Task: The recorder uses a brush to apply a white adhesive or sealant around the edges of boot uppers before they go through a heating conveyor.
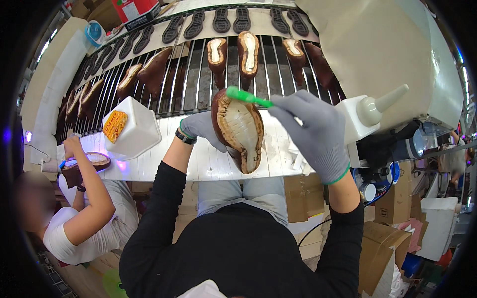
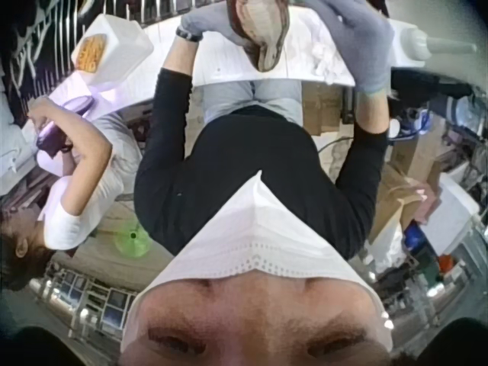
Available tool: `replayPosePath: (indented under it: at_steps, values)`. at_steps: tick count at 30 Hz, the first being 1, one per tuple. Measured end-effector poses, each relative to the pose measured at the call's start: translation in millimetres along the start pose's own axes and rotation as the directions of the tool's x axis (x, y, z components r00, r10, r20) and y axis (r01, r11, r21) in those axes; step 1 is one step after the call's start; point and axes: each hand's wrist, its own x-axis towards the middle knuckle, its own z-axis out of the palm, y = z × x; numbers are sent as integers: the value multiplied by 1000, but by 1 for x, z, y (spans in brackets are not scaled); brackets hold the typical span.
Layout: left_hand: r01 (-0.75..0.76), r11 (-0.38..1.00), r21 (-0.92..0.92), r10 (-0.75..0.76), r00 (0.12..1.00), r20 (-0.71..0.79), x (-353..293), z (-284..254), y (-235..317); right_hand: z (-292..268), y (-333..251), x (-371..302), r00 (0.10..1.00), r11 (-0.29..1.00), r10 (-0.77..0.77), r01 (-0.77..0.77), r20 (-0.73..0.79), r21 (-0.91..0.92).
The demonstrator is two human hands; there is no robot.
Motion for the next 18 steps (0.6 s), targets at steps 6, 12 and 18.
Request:
replayPosePath:
  at_steps: [6, 12, 18]
  values:
    - [-47, 998, 28, 48, 999, -13, 2, -4, -12, 12, 6, -1, 948, 963, -212, 244, 236, -113]
    - [36, 958, -286, -118, 954, -276, -32, -17, -57, -15, 57, -26, 948, 962, 12, -97, 317, 256]
    - [24, 919, -393, -265, 775, -573, -74, -3, -143, -19, 146, -131, 829, 745, 548, -545, -114, -384]
